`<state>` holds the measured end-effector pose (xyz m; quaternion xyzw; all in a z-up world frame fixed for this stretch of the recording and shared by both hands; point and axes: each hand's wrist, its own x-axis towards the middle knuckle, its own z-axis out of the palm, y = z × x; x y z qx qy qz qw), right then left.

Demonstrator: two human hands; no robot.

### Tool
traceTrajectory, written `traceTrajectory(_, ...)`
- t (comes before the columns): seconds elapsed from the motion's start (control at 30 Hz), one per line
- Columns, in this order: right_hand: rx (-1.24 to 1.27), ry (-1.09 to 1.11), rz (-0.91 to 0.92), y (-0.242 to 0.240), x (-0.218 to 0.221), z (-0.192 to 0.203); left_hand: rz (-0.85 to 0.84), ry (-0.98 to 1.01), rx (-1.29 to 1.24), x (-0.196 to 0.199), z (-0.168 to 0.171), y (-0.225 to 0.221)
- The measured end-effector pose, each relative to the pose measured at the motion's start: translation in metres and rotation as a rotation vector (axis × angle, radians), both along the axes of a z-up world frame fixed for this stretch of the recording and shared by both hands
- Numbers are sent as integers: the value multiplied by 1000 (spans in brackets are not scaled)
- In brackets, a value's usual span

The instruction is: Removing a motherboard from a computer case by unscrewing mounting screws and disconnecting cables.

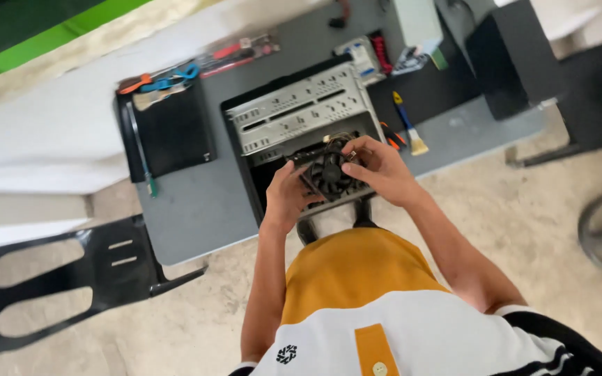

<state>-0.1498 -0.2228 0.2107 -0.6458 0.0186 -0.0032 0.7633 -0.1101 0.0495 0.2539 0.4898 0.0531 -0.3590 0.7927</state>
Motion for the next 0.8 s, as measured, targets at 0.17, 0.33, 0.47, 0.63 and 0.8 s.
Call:
traceTrajectory(0.17,-35,-114,137,-35,-55,63,-207,-82,62,17,1,-62)
traceTrajectory(0.33,-167,-56,21,-79,-121,44,-232,-249,-27,22,-19,-120)
traceTrajectory(0.47,-193,22,-207,-146,-125,-14,-138,-494,-152,18,-33,-198)
traceTrajectory(0.63,-396,182,-420,-272,-23,-152,-11,-841,143,67,-92,-322)
traceTrajectory(0.8,-263,195,-473,-345,113,-219,-50,-826,491,148,-180,-441)
